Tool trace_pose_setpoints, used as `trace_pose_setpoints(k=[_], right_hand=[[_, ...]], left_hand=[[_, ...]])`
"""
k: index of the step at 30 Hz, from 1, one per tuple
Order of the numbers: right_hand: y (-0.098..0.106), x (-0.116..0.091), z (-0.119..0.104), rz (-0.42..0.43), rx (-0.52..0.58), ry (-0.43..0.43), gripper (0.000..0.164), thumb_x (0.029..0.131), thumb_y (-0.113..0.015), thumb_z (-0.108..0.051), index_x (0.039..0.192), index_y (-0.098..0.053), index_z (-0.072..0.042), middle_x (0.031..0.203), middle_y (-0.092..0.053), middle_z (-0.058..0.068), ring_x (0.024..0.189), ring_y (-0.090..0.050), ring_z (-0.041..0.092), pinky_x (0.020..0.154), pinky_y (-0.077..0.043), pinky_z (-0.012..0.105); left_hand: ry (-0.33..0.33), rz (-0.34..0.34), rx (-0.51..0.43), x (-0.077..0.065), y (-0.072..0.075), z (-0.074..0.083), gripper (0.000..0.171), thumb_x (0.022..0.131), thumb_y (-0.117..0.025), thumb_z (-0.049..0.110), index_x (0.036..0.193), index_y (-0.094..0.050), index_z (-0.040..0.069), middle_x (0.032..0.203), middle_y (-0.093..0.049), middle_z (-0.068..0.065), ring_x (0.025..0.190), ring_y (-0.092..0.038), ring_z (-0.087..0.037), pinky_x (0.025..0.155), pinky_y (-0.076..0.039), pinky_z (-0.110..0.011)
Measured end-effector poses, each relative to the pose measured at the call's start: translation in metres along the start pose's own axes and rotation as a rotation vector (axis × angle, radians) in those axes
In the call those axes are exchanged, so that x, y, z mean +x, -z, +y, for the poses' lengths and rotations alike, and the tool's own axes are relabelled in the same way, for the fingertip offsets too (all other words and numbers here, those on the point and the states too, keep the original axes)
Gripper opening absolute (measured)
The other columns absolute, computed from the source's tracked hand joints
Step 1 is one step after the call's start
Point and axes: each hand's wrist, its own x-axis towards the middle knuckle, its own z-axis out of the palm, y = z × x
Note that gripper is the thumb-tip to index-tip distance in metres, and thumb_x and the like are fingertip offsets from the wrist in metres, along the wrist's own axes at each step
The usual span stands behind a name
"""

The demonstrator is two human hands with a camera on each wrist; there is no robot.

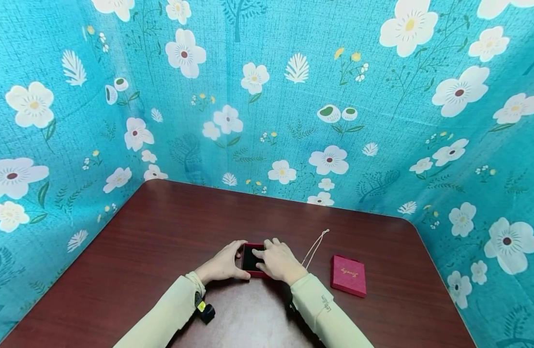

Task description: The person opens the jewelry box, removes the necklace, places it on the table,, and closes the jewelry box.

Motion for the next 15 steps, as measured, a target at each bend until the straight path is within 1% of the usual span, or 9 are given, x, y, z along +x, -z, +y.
trace_pose_setpoints(k=[3, 7, 9, 12, 15], right_hand=[[0.0016, -0.0004, -0.0013, -0.035, -0.004, -0.01, 0.038, 0.087, -0.067, -0.034, 0.123, -0.066, -0.023, 0.089, -0.053, 0.004, 0.076, -0.042, 0.019, 0.066, -0.042, 0.032], [0.0026, -0.0007, -0.0032, -0.046, -0.004, -0.019, 0.037, 0.087, -0.066, -0.033, 0.123, -0.066, -0.023, 0.089, -0.053, 0.004, 0.077, -0.042, 0.02, 0.067, -0.042, 0.033], [0.002, -0.0013, -0.0034, -0.037, 0.0, -0.019, 0.037, 0.088, -0.066, -0.032, 0.123, -0.066, -0.023, 0.089, -0.053, 0.004, 0.078, -0.043, 0.02, 0.067, -0.043, 0.034], [0.0011, -0.003, -0.0021, -0.011, 0.037, -0.019, 0.036, 0.087, -0.066, -0.03, 0.122, -0.066, -0.02, 0.091, -0.054, 0.005, 0.079, -0.046, 0.02, 0.07, -0.045, 0.035], [0.0018, -0.0066, 0.0005, 0.019, 0.116, -0.014, 0.034, 0.087, -0.067, -0.026, 0.12, -0.067, -0.015, 0.094, -0.056, 0.006, 0.082, -0.05, 0.021, 0.074, -0.047, 0.037]], left_hand=[[-0.003, 0.001, 0.004, -0.0003, 0.0, 0.0007, 0.098, 0.065, -0.085, 0.039, 0.141, -0.036, 0.005, 0.13, -0.048, -0.007, 0.106, -0.052, -0.02, 0.089, -0.043, -0.038], [-0.006, 0.002, 0.0, -0.0007, 0.0007, 0.0017, 0.097, 0.065, -0.085, 0.038, 0.141, -0.036, 0.004, 0.129, -0.048, -0.007, 0.106, -0.051, -0.02, 0.09, -0.042, -0.038], [-0.003, 0.001, -0.001, -0.0011, 0.001, 0.0022, 0.097, 0.065, -0.085, 0.037, 0.142, -0.036, 0.005, 0.13, -0.048, -0.007, 0.107, -0.051, -0.02, 0.09, -0.042, -0.038], [-0.007, 0.002, -0.015, -0.0013, 0.0013, 0.0025, 0.097, 0.065, -0.086, 0.035, 0.142, -0.035, 0.004, 0.131, -0.047, -0.008, 0.107, -0.051, -0.021, 0.089, -0.043, -0.039], [-0.014, 0.007, -0.036, -0.0012, 0.001, 0.0021, 0.097, 0.064, -0.087, 0.032, 0.14, -0.036, 0.002, 0.129, -0.048, -0.009, 0.106, -0.052, -0.022, 0.089, -0.043, -0.039]])
